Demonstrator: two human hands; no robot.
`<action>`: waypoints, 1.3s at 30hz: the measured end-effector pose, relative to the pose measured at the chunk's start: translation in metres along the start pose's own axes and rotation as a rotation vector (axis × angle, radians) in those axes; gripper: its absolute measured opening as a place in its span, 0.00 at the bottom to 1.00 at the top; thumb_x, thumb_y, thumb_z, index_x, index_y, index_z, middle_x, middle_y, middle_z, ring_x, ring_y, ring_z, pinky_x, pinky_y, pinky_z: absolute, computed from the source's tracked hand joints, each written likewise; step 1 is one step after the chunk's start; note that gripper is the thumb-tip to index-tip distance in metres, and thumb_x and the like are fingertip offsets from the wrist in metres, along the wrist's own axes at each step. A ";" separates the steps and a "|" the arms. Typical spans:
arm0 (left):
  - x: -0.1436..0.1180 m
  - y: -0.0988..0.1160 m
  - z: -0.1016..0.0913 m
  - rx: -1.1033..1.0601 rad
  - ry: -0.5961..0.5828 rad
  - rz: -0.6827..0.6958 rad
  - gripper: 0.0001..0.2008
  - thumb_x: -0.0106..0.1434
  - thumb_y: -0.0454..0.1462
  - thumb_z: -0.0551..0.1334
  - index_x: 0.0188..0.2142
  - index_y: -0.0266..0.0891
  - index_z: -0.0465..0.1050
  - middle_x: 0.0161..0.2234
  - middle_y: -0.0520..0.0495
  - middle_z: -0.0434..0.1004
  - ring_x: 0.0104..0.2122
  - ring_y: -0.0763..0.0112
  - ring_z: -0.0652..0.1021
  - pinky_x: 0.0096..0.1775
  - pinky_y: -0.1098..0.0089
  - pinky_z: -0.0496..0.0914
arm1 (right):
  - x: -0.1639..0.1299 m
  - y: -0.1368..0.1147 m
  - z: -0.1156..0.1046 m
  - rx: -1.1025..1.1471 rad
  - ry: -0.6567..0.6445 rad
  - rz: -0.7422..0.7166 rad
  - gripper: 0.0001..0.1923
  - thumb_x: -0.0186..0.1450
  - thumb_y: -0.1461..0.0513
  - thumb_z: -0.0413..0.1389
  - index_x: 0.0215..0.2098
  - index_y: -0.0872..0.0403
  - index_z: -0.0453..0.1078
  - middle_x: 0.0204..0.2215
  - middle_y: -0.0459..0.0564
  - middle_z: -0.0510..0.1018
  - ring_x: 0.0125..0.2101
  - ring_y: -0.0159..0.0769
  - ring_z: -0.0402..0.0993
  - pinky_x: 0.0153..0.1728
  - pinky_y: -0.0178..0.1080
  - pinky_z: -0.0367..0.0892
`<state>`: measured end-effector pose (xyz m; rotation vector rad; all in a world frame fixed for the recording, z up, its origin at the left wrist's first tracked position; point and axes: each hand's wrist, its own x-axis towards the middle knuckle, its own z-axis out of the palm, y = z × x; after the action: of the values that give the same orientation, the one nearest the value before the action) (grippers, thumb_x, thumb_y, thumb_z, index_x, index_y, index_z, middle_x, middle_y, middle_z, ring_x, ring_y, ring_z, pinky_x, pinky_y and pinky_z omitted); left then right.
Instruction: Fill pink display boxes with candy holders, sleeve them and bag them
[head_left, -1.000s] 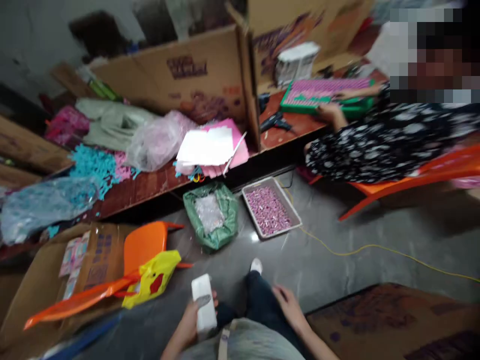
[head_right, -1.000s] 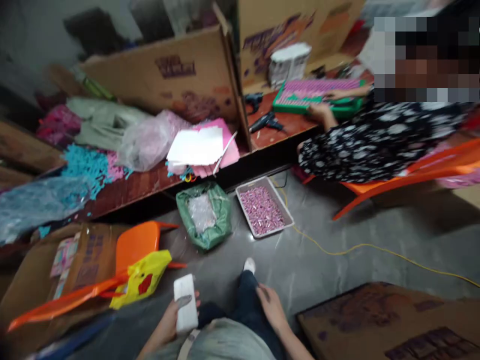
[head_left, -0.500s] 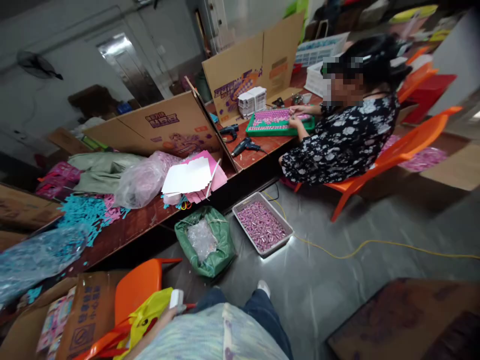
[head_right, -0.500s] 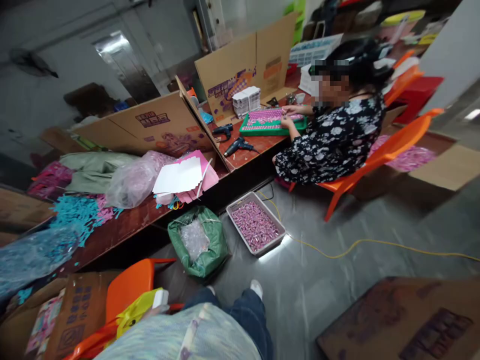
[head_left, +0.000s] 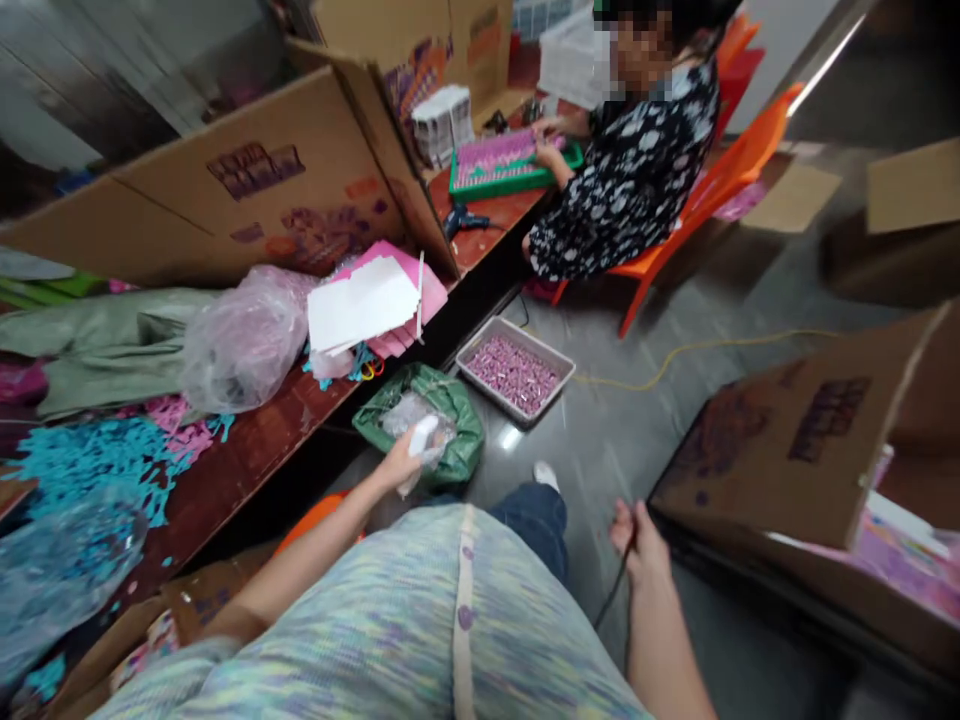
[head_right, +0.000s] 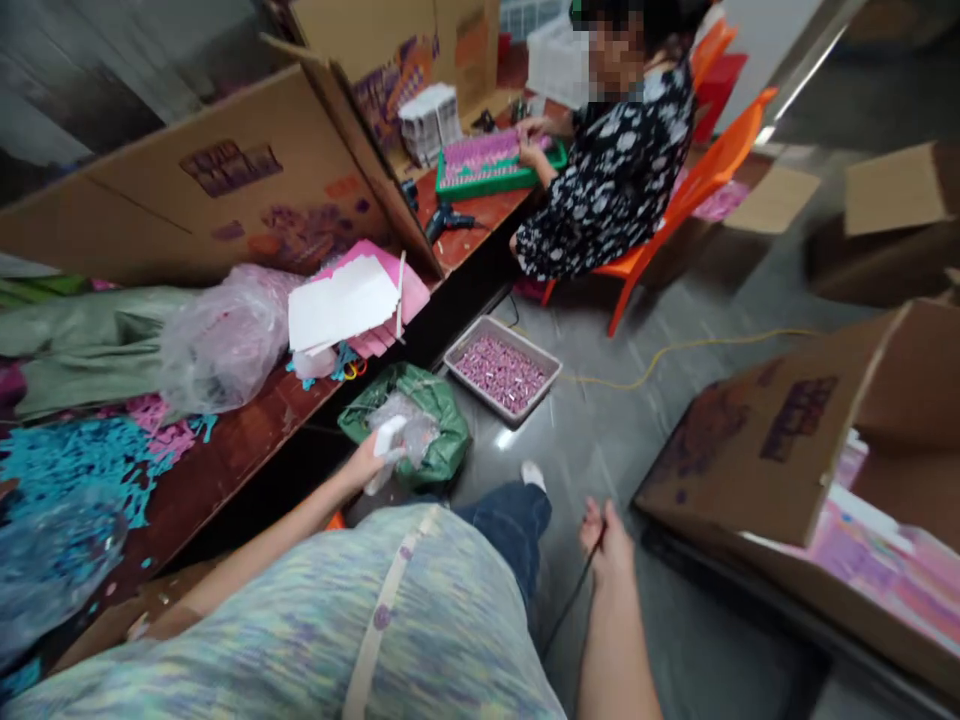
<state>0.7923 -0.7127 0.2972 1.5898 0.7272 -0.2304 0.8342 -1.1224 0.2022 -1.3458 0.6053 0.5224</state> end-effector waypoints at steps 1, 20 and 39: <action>0.003 0.000 -0.011 0.008 -0.041 0.005 0.25 0.52 0.33 0.77 0.48 0.33 0.75 0.35 0.51 0.80 0.41 0.63 0.82 0.53 0.62 0.76 | -0.002 0.001 0.001 0.020 0.083 0.019 0.20 0.74 0.48 0.60 0.56 0.50 0.70 0.40 0.48 0.78 0.28 0.30 0.73 0.23 0.33 0.71; -0.003 0.034 -0.034 -1.164 0.137 -0.248 0.20 0.72 0.51 0.56 0.35 0.37 0.71 0.30 0.44 0.79 0.27 0.64 0.82 0.36 0.60 0.80 | -0.077 -0.152 0.169 -0.114 -0.546 -0.428 0.32 0.63 0.51 0.71 0.62 0.42 0.69 0.43 0.45 0.83 0.22 0.27 0.73 0.25 0.37 0.79; -0.079 0.004 -0.045 -1.060 -0.633 -0.111 0.35 0.46 0.56 0.71 0.47 0.36 0.74 0.35 0.42 0.77 0.26 0.60 0.79 0.31 0.59 0.75 | -0.065 -0.069 0.326 -0.318 -0.809 -0.076 0.36 0.59 0.31 0.63 0.44 0.52 0.78 0.33 0.50 0.81 0.30 0.38 0.77 0.27 0.38 0.74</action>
<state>0.7215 -0.6948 0.3507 0.4151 0.3186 -0.3317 0.8648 -0.8112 0.3342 -1.3020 -0.2014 1.0538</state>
